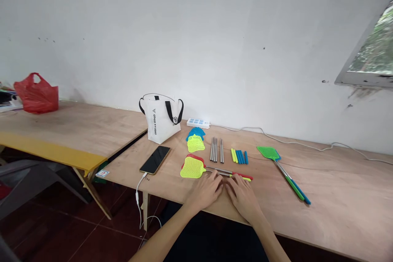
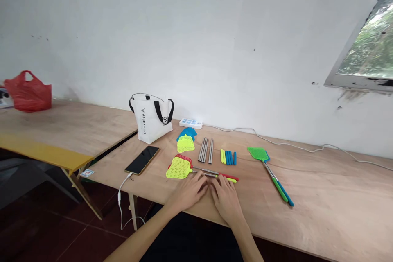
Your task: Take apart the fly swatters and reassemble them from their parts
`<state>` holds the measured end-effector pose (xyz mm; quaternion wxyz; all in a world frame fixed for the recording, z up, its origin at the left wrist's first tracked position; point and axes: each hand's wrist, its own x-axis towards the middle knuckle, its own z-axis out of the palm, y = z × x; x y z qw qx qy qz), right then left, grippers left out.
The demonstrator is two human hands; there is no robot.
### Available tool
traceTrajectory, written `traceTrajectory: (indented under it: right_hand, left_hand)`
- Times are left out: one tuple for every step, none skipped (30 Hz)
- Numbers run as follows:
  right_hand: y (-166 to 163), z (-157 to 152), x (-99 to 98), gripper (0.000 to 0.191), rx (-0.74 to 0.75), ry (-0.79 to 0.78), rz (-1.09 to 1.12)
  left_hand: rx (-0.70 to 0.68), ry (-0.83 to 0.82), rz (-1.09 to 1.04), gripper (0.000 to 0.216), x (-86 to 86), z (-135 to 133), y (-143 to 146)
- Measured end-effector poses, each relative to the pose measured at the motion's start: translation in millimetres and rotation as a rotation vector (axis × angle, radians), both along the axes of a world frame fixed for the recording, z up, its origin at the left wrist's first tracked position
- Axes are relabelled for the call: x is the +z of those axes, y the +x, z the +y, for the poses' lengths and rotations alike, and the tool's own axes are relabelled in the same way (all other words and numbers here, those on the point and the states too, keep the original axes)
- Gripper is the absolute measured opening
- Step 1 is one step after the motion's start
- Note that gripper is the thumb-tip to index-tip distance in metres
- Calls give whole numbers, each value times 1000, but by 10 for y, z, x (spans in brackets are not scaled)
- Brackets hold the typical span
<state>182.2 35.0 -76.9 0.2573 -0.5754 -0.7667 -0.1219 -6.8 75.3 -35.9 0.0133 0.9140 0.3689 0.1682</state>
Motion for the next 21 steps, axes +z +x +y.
traceTrajectory:
  right_hand:
    - [4,2,-5,23,3,-5,-5]
    - [7,4,-10,23,0,-6,-7]
    - [9,5,-13,23,-5,-6,-6]
    - [10,5,-14,23,-9,-5,-5]
    - [10,5,-14,23,-9,-5,-4]
    - [9,5,-11,23,-6,-6,-4]
    - [7,4,-8,23,-1,-9,-4]
    - [5,4,-3,22,2,-11,-5]
    - [3,3,1,22,4,-13,-9]
    - [2,2,5,21,3,-13,-13]
    - [0,2,7,20,1,-12,-19]
    - [-1,2,8,19,-2,-9,-24]
    - [-1,1,8,19,-4,-6,-28]
    - [-2,1,7,19,-4,-2,-30]
    - [-2,1,7,19,-4,2,-31]
    - [-3,1,7,18,-4,4,-31]
    - [-5,1,8,18,-3,3,-29]
    - [-6,1,10,18,-2,-1,-27]
    - [-8,0,13,17,-2,-7,-23]
    - [-10,0,16,16,-4,-13,-20]
    - [-11,-1,18,16,-5,-17,-17]
  left_hand:
    - [-2,1,0,13,-2,1,0]
    - [-4,1,2,13,-5,3,-1]
    - [-7,2,2,13,-9,4,-2]
    - [-11,2,1,13,-13,6,-4]
    - [-14,5,-2,13,-16,7,-6]
    - [-18,9,-9,13,-18,8,-8]
    - [-21,10,-16,12,-19,9,-10]
    - [-23,9,-22,12,-20,9,-11]
    - [-23,7,-27,11,-21,10,-12]
    - [-22,6,-29,11,-21,10,-12]
    - [-21,7,-30,10,-21,11,-11]
    - [-20,10,-29,10,-22,12,-10]
    - [-19,15,-29,10,-22,12,-9]
    - [-19,19,-29,10,-22,13,-8]
    - [-20,22,-29,10,-21,14,-8]
    - [-20,23,-29,10,-21,14,-8]
    - [-21,24,-28,10,-20,15,-9]
    - [-21,25,-28,10,-18,15,-11]
    - [-22,25,-27,10,-16,15,-14]
    - [-23,24,-27,10,-13,16,-16]
    - [-25,22,-29,9,-10,15,-18]
